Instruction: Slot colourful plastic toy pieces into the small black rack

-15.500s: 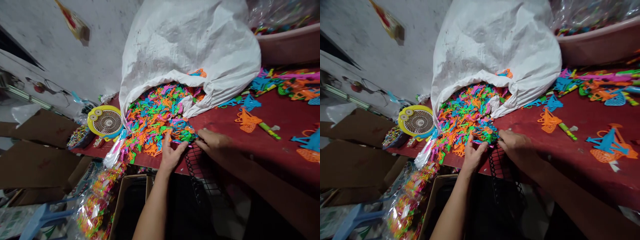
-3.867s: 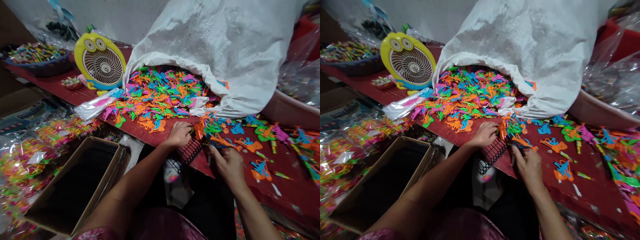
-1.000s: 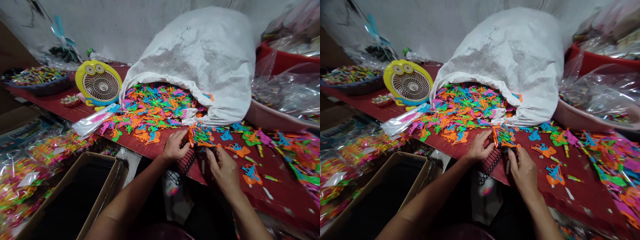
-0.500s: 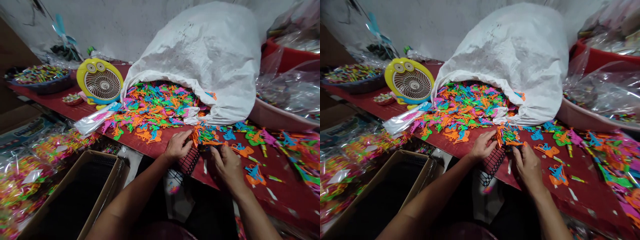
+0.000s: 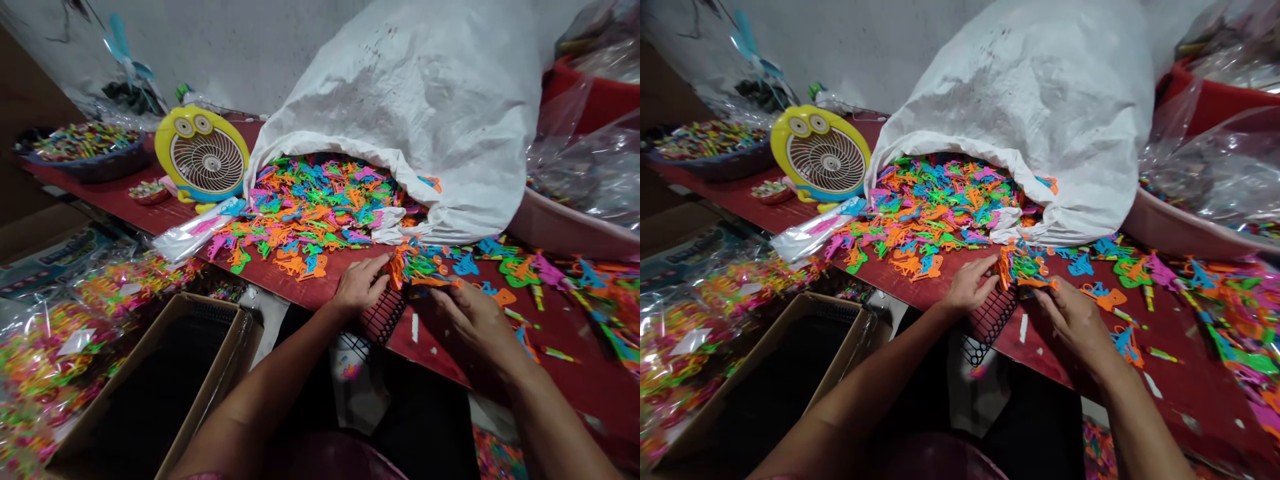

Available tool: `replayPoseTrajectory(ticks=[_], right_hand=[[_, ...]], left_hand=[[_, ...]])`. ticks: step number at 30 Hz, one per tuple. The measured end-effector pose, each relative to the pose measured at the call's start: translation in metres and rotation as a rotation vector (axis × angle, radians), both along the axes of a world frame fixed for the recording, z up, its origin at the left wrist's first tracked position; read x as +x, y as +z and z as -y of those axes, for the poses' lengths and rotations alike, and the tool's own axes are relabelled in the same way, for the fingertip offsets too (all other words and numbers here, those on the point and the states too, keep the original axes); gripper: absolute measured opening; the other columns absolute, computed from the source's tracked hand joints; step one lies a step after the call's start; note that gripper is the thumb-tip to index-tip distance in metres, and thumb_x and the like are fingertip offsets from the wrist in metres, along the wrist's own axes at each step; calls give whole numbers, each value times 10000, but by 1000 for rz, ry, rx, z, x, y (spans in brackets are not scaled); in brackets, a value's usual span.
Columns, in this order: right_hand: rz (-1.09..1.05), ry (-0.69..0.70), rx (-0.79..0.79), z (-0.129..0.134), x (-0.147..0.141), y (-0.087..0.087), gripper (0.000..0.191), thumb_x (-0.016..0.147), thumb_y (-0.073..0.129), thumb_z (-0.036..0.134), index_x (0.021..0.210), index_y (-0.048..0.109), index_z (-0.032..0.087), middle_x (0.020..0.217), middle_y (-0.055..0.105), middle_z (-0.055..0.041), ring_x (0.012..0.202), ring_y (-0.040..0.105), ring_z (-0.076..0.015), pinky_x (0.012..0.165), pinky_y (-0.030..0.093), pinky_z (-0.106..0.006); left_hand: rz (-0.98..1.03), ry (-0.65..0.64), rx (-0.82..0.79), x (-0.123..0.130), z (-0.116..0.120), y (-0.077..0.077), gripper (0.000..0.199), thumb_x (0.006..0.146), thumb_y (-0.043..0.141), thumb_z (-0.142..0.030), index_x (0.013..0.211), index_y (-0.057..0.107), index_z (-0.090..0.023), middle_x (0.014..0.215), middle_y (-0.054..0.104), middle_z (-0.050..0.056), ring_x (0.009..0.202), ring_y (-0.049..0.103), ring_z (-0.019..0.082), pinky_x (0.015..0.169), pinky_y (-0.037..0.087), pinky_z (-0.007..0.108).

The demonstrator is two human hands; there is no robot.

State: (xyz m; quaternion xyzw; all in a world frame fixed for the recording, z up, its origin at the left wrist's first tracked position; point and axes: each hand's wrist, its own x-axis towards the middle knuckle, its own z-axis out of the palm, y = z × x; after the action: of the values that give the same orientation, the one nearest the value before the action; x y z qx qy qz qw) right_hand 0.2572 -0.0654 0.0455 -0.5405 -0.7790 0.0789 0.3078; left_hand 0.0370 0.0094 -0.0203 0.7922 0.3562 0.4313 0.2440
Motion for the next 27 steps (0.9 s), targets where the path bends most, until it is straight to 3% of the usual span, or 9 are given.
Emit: replayPoseTrajectory(ticks=[4,7,12,21,27], right_hand=[[1,62,-71,-3,9,3,211,979,500,360,1056,639,221,937,689,-71,820,650,-192,752,511,-299],[7,141,-105,-5,16,9,207,972,504,353,1019,657,221,966,691,-83,881,656,-194,777,512,-283],[13,175,-173,-5,23,18,234,952,514,391,879,649,214,835,670,-72,765,643,-189,705,501,-283],[27,222,-189,-11,19,25,282,972,495,428,931,658,202,851,658,-72,765,621,-175,697,487,-275],[45,219,-260,-12,26,20,335,953,501,501,927,680,219,843,660,-98,775,622,-210,708,485,-315]], left_hand=[[-13,4,-4,1,-1,-2,459,951,540,-306,1394,511,-189,1217,705,99,1078,679,220,985,533,399],[-11,10,-12,1,-2,-4,460,952,542,-321,1395,512,-202,1159,717,84,1009,690,208,955,546,384],[-17,23,-34,1,-2,-4,439,953,540,-345,1367,535,-201,1136,718,84,969,692,203,939,551,382],[-43,38,-21,2,-1,-5,412,958,529,-350,1342,546,-202,1128,723,82,977,694,200,940,547,377],[-45,44,-32,1,3,1,428,955,528,-328,1364,532,-200,1190,711,87,1034,688,211,972,541,395]])
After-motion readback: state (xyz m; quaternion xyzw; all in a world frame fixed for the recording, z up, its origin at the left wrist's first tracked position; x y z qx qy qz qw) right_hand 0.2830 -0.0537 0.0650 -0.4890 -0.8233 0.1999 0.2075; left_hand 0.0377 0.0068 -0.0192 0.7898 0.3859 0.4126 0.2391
